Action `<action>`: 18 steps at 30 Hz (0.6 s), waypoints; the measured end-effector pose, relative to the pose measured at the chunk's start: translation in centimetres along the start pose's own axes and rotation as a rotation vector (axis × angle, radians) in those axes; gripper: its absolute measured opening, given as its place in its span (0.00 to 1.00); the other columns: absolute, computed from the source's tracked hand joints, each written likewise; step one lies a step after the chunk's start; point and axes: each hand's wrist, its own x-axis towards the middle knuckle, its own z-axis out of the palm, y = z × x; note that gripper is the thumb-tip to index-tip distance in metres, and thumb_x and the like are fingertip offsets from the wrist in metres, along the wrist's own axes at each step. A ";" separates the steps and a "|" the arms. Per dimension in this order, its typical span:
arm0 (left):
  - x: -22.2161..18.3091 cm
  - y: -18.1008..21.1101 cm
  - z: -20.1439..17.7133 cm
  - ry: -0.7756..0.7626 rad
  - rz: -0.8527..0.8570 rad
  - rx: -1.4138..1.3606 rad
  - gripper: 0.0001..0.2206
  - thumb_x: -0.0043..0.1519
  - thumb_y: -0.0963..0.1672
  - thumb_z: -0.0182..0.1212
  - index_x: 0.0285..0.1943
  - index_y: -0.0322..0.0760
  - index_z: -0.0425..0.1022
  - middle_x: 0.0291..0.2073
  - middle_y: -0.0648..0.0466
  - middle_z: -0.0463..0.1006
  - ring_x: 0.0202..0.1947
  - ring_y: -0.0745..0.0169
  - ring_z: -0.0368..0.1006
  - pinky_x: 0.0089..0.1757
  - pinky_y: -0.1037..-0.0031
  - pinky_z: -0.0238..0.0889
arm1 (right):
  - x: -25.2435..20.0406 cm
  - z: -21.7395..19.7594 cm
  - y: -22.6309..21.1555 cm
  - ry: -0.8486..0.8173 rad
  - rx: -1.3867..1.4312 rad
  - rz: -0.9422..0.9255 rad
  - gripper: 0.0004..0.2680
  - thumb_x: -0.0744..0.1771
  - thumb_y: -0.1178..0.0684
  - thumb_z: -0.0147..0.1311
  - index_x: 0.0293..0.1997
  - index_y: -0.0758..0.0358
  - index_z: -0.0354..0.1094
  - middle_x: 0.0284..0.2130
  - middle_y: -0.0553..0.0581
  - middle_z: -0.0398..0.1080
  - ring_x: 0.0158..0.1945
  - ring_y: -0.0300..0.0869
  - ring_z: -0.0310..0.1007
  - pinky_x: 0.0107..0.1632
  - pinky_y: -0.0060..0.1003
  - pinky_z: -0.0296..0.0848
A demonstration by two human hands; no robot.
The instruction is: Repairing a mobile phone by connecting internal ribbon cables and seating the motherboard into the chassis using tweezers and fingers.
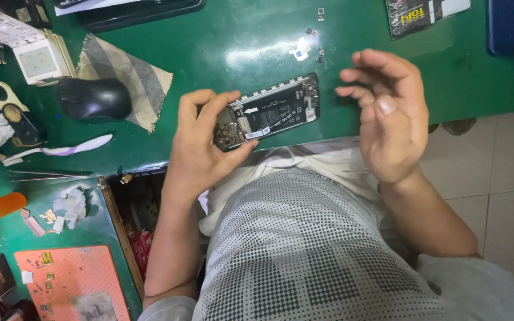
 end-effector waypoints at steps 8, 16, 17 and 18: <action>0.9 -0.1 -0.9 -0.105 -0.065 0.318 0.29 0.46 0.57 0.57 0.52 0.41 0.64 0.42 0.51 0.59 0.45 0.56 0.55 0.43 0.65 0.41 | -0.2 0.4 0.5 -0.078 -0.958 -0.338 0.02 0.62 0.60 0.54 0.34 0.63 0.69 0.30 0.54 0.66 0.34 0.43 0.62 0.42 0.38 0.49; 1.4 0.9 -1.2 -0.218 -0.173 0.361 0.30 0.46 0.55 0.58 0.55 0.41 0.61 0.45 0.49 0.57 0.48 0.52 0.52 0.44 0.60 0.41 | 0.8 0.7 1.1 -0.154 -1.069 -0.398 0.01 0.62 0.57 0.56 0.30 0.60 0.70 0.26 0.51 0.66 0.33 0.40 0.60 0.41 0.38 0.45; 1.6 1.3 -1.2 -0.211 -0.152 0.370 0.30 0.47 0.56 0.56 0.56 0.40 0.61 0.46 0.47 0.58 0.48 0.51 0.52 0.44 0.60 0.41 | 1.0 0.8 1.0 -0.162 -1.075 -0.392 0.01 0.62 0.57 0.56 0.30 0.59 0.69 0.26 0.50 0.66 0.32 0.40 0.61 0.41 0.38 0.45; 1.7 1.6 -1.2 -0.204 -0.132 0.379 0.31 0.48 0.57 0.53 0.56 0.39 0.60 0.47 0.46 0.59 0.49 0.50 0.53 0.44 0.60 0.41 | 1.2 0.8 1.0 -0.170 -1.083 -0.386 0.01 0.62 0.57 0.55 0.29 0.59 0.69 0.27 0.50 0.67 0.32 0.39 0.61 0.42 0.38 0.45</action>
